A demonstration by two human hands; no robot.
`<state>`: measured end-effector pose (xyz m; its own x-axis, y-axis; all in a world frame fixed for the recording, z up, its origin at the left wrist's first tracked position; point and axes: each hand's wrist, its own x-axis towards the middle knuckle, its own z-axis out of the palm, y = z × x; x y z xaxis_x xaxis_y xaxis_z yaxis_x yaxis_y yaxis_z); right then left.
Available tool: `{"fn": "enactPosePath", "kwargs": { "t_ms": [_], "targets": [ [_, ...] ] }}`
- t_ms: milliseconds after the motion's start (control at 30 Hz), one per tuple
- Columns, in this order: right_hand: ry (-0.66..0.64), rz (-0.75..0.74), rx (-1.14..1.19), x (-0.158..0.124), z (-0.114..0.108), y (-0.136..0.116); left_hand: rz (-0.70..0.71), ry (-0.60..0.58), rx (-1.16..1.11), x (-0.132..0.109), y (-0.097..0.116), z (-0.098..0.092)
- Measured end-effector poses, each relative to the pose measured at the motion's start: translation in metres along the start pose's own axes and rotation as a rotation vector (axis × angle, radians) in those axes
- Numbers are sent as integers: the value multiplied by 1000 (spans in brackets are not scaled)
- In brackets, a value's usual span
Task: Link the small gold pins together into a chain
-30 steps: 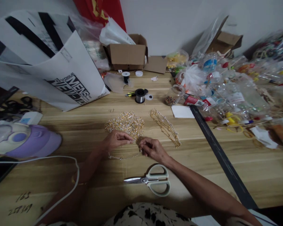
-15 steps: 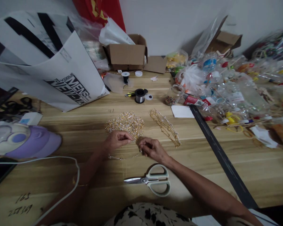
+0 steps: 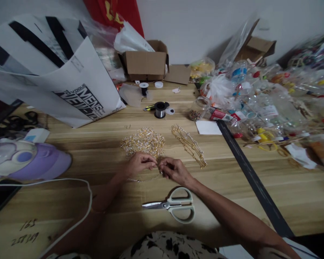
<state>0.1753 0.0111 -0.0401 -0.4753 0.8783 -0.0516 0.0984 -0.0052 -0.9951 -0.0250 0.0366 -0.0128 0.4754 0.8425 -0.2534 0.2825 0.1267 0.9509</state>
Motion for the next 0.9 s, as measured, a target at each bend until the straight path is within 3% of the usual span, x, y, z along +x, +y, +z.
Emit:
{"fn": "enactPosePath", "kwargs": {
  "t_ms": [167, 400, 900],
  "targets": [
    [-2, 5, -11, 0, 0, -1, 8, 7, 30, 1, 0, 5],
    [-12, -2, 16, 0, 0, -3, -3, 29, -118, 0, 1, 8],
    [18, 14, 28, 0, 0, -2, 69, -6, -16, 2, -2, 16]
  ]
}}
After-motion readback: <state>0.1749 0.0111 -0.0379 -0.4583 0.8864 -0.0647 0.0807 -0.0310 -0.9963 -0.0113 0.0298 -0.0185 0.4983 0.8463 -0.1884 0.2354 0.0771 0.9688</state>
